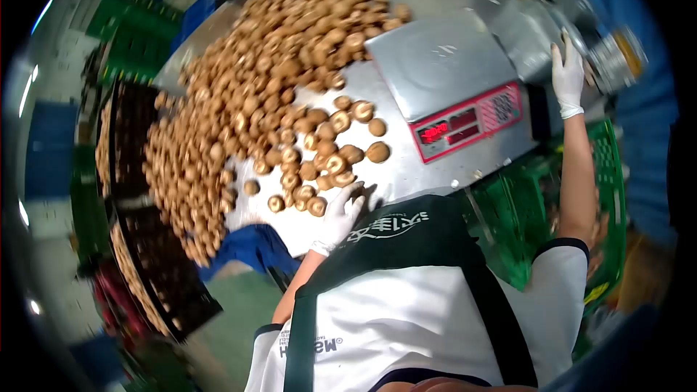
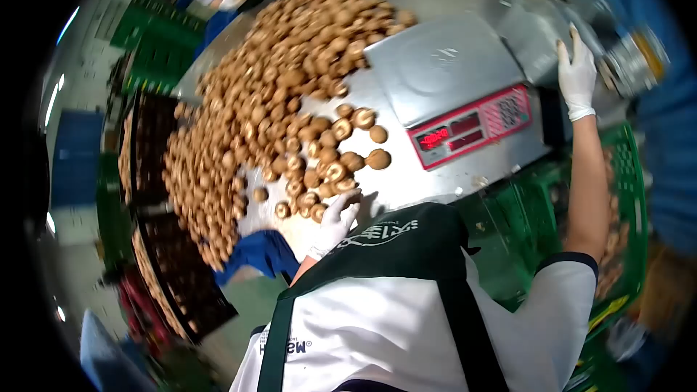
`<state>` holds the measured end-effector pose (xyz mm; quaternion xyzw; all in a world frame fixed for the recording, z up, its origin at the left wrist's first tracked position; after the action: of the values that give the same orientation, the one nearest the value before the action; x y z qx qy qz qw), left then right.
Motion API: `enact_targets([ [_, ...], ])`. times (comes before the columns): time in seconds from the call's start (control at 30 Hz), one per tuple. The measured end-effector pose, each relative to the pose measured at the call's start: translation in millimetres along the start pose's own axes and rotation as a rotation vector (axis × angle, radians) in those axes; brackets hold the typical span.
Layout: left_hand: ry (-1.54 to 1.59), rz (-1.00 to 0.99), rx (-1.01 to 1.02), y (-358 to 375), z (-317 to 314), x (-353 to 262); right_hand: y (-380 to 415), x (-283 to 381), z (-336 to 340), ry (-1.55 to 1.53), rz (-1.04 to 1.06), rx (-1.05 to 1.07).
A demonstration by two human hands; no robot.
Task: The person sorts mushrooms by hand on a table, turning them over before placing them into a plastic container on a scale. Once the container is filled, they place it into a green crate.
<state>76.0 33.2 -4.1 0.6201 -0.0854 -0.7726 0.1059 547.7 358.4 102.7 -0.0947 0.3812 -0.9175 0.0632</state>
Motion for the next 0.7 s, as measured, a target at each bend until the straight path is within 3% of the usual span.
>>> enact_targets([
  [0.03,0.013,0.021,-0.079,7.0,5.4,-0.9,-7.4,-0.3,-27.4,0.062,-0.008,0.058],
  [0.1,0.067,0.031,-0.224,22.0,17.2,19.3,-2.7,-40.9,-87.8,0.171,-0.269,0.514],
  [0.17,0.160,0.081,-0.330,41.3,26.7,32.1,-5.2,-28.6,-78.4,0.179,-0.266,0.447],
  [0.37,0.167,0.155,-0.456,70.2,47.0,53.8,-23.1,-139.5,-121.6,-0.109,-0.292,0.537],
  [0.4,0.167,0.153,-0.468,69.8,49.6,56.7,-26.6,-167.2,-135.3,-0.100,-0.230,0.508],
  [0.47,0.160,0.151,-0.494,67.2,55.7,56.1,-37.7,-167.5,-124.1,-0.029,-0.326,0.486],
  [0.5,0.151,0.148,-0.511,63.4,60.7,50.6,-44.9,-147.6,-103.0,-0.003,-0.392,0.477],
  [0.57,0.118,0.063,-0.571,53.4,73.6,43.5,-50.6,-55.3,-29.4,0.068,-0.509,0.185],
  [0.63,-0.027,-0.035,-0.636,40.8,93.7,35.5,-46.9,-39.1,-3.4,-0.104,-0.264,-0.019],
  [0.7,-0.098,-0.005,-0.742,24.0,119.0,41.0,-25.9,19.9,23.7,-0.270,-0.166,0.015],
])
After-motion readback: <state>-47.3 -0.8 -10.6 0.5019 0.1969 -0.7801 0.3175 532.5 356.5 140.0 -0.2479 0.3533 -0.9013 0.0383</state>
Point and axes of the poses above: each hand's wrist, its own y-axis away from the middle knuckle, its own z-axis out of the back of the hand, x = y × z, the point moved 3 cm from there along -y, towards the middle knuckle, and after that the axes turned 8 degrees about y, right-handed, at the moved point
